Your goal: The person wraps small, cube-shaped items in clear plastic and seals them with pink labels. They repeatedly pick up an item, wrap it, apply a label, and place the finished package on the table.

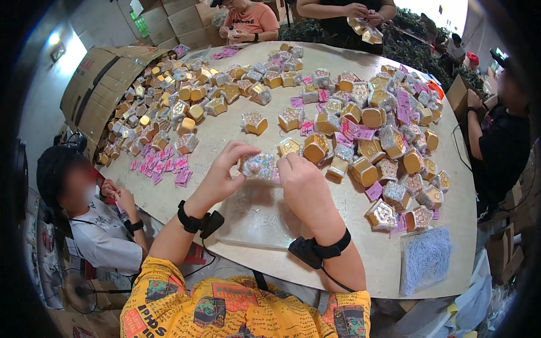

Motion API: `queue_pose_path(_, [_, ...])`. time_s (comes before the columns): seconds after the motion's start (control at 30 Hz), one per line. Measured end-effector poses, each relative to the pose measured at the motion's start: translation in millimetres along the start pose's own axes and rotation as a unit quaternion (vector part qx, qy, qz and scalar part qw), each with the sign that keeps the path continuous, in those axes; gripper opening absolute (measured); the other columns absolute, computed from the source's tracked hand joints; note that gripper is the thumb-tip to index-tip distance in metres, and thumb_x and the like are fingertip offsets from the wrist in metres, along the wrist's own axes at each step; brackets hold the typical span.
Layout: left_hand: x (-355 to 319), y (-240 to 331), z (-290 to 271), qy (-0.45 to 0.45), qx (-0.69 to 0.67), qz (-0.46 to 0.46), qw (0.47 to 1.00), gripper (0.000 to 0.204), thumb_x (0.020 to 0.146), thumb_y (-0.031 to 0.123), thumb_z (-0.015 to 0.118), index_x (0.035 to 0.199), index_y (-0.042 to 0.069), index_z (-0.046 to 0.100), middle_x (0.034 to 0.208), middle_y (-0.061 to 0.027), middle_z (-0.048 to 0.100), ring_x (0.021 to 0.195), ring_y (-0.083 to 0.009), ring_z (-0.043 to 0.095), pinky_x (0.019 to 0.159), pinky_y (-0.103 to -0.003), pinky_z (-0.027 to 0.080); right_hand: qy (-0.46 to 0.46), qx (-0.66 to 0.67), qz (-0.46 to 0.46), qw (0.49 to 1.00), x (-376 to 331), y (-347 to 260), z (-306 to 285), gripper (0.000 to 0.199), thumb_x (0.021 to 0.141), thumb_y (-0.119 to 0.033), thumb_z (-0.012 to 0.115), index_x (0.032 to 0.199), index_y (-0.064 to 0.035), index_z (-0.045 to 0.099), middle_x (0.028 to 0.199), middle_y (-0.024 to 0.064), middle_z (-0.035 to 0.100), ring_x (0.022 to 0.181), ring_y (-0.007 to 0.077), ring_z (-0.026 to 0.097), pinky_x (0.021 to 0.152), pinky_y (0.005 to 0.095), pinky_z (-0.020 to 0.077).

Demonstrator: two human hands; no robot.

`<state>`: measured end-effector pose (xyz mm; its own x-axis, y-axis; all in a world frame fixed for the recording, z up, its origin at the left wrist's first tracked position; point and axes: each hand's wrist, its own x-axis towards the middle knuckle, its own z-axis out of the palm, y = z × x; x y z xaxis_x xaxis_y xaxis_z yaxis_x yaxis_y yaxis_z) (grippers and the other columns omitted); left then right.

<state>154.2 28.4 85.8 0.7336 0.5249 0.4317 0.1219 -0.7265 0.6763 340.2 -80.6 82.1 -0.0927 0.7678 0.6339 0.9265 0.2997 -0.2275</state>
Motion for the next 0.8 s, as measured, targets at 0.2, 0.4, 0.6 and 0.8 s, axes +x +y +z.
queue_pose_path(0.2, [-1, 8, -1, -0.006, 0.031, -0.006, 0.999, 0.054, 0.065, -0.010, 0.054, 0.116, 0.007, 0.058, 0.108, -0.0122, 0.052, 0.106, -0.0286, 0.053, 0.094, -0.034, 0.043, -0.002, -0.002, -0.003, 1.000, 0, 0, 0, 0.009, 0.073, 0.000, 0.055, 0.083, 0.0010, 0.055, 0.082, 0.0145, 0.055, 0.076, 0.0291, 0.060, 0.069, 0.0359, 0.0510])
queue_pose_path(0.4, [-4, 19, 0, 0.011, 0.106, 0.001, 0.994, 0.058, 0.064, -0.013, 0.059, 0.117, 0.010, 0.058, 0.108, -0.0123, 0.053, 0.099, -0.0297, 0.057, 0.082, -0.035, 0.049, 0.001, -0.005, -0.008, 1.000, 1, -3, -2, 0.010, 0.072, 0.000, 0.055, 0.082, 0.0009, 0.055, 0.081, 0.0145, 0.055, 0.076, 0.0291, 0.060, 0.069, 0.0358, 0.0510])
queue_pose_path(0.6, [-3, 26, 4, 0.036, 0.169, 0.022, 0.985, 0.052, 0.068, -0.011, 0.057, 0.115, 0.010, 0.059, 0.099, -0.0114, 0.052, 0.090, -0.0295, 0.058, 0.075, -0.037, 0.051, 0.000, 0.002, 0.011, 1.000, 0, -2, 3, 0.012, 0.071, 0.001, 0.056, 0.083, 0.0006, 0.055, 0.081, 0.0152, 0.055, 0.076, 0.0302, 0.061, 0.069, 0.0369, 0.0509])
queue_pose_path(0.8, [-5, 23, 4, 0.037, 0.192, 0.035, 0.980, 0.052, 0.068, -0.010, 0.058, 0.116, 0.011, 0.059, 0.099, -0.0106, 0.053, 0.091, -0.0291, 0.058, 0.074, -0.037, 0.052, -0.002, 0.040, 0.037, 0.999, -1, -4, 6, 0.012, 0.072, 0.002, 0.056, 0.085, 0.0013, 0.055, 0.080, 0.0171, 0.056, 0.076, 0.0335, 0.060, 0.068, 0.0401, 0.0502])
